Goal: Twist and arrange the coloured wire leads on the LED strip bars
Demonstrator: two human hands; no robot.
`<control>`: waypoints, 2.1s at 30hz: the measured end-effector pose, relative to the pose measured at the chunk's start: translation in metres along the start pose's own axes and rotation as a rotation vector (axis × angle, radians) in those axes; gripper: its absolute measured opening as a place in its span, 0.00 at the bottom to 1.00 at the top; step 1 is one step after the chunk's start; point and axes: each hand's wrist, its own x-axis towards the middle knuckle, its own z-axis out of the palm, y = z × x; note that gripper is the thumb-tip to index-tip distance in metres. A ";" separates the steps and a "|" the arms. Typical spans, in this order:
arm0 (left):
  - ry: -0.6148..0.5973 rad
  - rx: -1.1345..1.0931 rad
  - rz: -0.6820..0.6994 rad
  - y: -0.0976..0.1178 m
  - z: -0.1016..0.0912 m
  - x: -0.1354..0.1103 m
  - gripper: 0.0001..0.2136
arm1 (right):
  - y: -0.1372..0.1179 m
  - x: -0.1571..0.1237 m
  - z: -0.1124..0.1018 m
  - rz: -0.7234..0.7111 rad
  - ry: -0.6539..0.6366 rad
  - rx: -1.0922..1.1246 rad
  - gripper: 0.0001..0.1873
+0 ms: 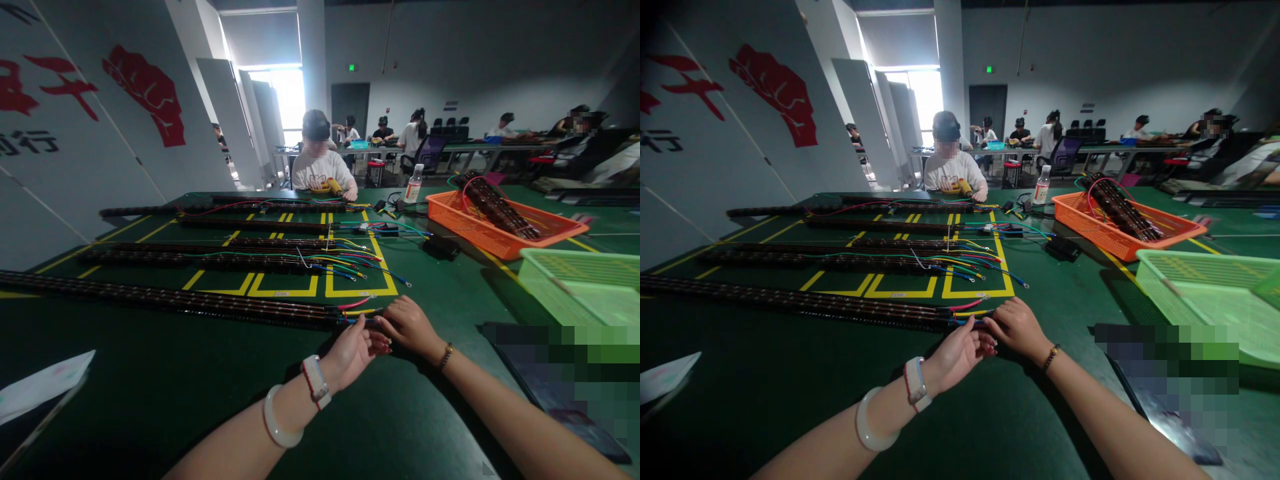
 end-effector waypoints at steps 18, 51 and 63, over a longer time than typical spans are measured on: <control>-0.085 0.208 -0.005 0.001 0.003 -0.004 0.08 | 0.002 0.002 0.003 0.008 -0.056 -0.221 0.22; -0.086 0.247 0.013 -0.001 0.005 -0.006 0.10 | 0.002 0.020 0.021 0.198 -0.133 0.121 0.19; -0.178 0.331 -0.004 -0.003 0.004 -0.005 0.16 | -0.003 0.023 0.020 0.150 -0.207 0.105 0.08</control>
